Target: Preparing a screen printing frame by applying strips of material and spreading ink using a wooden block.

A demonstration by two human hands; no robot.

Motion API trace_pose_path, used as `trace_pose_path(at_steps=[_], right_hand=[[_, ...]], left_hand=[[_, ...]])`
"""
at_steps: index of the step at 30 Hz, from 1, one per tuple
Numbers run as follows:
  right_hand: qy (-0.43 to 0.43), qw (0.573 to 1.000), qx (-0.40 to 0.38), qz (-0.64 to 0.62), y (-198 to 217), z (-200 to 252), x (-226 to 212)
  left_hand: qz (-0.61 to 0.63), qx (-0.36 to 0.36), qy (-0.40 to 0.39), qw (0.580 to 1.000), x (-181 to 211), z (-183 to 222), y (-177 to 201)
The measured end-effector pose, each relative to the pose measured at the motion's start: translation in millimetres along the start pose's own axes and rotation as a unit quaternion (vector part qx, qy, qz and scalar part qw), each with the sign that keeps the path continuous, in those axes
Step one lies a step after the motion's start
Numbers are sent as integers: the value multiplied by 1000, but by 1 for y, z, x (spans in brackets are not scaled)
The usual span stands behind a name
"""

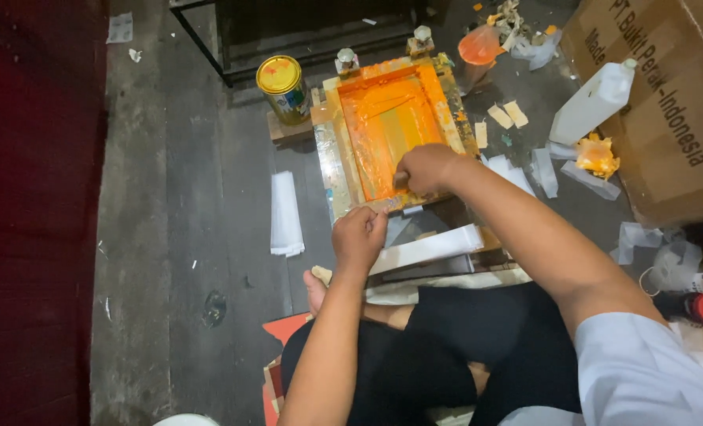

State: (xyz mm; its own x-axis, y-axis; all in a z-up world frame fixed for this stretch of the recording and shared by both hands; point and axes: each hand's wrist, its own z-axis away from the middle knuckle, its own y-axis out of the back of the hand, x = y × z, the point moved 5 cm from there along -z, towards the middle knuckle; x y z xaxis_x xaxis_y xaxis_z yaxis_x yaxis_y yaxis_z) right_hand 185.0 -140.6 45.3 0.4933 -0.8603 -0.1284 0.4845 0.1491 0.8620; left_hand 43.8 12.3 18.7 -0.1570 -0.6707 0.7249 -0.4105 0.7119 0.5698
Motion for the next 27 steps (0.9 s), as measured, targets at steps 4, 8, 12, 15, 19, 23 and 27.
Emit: trace_pose_path(at_steps=[4, 8, 12, 15, 19, 23, 27], right_hand=[[6, 998, 59, 7, 20, -23, 7], [-4, 980, 195, 23, 29, -59, 20], [-14, 963, 266, 35, 29, -88, 30], [-37, 967, 250, 25, 12, -104, 40], [-32, 972, 230, 21, 12, -90, 37], [-7, 990, 132, 56, 6, -45, 18], [6, 1000, 19, -2, -9, 3, 3]], left_hand=[[-2, 6, 4, 1000, 0, 0, 0], [1, -10, 16, 1000, 0, 0, 0], [-10, -18, 22, 1000, 0, -3, -1], [3, -24, 31, 999, 3, -3, 1], [15, -16, 19, 1000, 3, -5, 1], [9, -15, 17, 1000, 4, -3, 3], [8, 1, 9, 1000, 2, -3, -1]])
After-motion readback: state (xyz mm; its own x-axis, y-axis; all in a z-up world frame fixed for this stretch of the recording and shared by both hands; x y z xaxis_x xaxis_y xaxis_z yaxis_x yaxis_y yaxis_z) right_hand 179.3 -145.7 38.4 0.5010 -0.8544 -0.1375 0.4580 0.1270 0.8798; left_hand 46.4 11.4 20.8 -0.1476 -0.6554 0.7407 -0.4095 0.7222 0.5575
